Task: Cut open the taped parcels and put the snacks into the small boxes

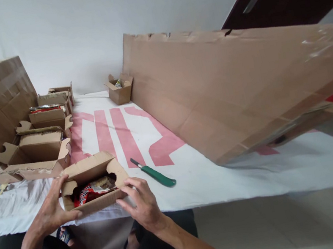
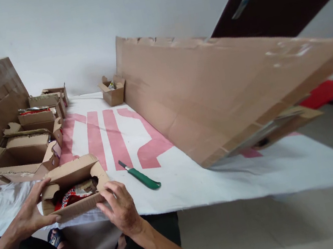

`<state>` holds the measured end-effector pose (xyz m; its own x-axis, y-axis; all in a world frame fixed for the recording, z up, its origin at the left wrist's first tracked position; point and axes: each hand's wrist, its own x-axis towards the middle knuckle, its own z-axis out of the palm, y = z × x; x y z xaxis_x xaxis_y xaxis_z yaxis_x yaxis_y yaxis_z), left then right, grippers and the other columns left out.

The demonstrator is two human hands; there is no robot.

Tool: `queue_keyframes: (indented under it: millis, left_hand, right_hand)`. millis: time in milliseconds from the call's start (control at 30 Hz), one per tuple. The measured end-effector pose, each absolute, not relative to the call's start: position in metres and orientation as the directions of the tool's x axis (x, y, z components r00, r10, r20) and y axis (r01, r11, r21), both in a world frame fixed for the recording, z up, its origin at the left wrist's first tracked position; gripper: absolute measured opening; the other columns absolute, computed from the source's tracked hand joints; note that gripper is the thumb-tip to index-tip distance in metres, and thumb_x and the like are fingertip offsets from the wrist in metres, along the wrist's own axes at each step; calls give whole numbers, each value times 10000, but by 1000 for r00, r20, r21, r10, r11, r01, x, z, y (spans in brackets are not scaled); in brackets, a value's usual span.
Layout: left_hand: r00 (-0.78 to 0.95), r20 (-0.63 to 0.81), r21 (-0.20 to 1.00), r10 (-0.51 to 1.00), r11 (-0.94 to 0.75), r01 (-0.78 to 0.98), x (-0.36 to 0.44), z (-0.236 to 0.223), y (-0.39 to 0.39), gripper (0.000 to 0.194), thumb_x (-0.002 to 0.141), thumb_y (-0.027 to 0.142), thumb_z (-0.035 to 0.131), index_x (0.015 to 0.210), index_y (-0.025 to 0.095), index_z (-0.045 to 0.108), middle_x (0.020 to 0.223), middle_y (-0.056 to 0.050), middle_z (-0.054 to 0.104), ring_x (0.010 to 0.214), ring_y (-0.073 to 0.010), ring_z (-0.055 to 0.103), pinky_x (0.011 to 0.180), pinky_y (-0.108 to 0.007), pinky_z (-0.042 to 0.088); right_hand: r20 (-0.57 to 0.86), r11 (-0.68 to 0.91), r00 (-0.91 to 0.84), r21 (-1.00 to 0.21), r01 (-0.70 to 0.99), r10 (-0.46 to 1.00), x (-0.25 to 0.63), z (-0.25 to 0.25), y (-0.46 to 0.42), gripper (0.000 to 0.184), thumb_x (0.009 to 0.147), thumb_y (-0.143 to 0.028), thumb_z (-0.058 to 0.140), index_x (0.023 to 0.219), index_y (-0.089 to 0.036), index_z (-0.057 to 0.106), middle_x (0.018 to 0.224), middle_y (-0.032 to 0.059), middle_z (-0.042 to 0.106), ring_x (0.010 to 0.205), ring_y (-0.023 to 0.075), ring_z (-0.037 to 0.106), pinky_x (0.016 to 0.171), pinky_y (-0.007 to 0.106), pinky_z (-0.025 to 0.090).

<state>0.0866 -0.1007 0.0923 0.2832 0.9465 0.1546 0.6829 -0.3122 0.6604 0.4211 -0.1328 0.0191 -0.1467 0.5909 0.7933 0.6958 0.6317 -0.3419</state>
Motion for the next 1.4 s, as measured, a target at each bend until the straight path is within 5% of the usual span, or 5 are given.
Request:
queue_keyframes:
  millis: [267,733,900,1133,1400]
  left_hand:
    - [251,134,677,959,-273,684,84,99,-106,975,788,671,920,1639,324,595,1763,-160,426,1617,-464,458,1199,-586,572]
    - [40,382,224,923,-135,965,156,118,-96,207,899,111,617,1058,231,677,1136,-115,701,1050,-314,720,877,-428,605]
    - [-124,525,518,842,-201,831,136,108,-98,355,1006,197,517,1329,204,665,1192,-110,759,1014,-272,755,870,-416,624]
    - [23,519,461,854,-303,834,124,83,-117,326,1054,430,654,1274,233,792,1455,-147,739,1506,-406,600,1316,-637,443]
    - [122,282,665,952,-286,690,118,64,-131,1133,804,737,909,1747,302,456,1807,-182,433,1668,-464,435,1324,-661,442]
  right_hand:
    - [712,759,-361,-371,535,602,421,91,-110,151,1101,-235,625,1007,-209,741,1045,100,805,1054,280,716,965,446,534]
    - [248,779,-753,-7,627,609,420,118,-54,195,1085,-292,727,961,-185,833,1043,120,819,1107,301,658,1157,482,397]
    - [490,709,-626,24,705,606,453,112,-66,126,1056,-203,708,964,-201,794,1058,113,803,1119,314,629,1117,480,424]
    - [544,668,-477,-227,709,690,476,83,-68,120,1005,-117,706,943,-210,751,957,71,786,942,260,671,893,376,484]
    - [379,688,-618,-76,721,689,448,115,-67,133,1044,-186,744,913,-180,765,1007,121,778,1013,294,682,921,401,496]
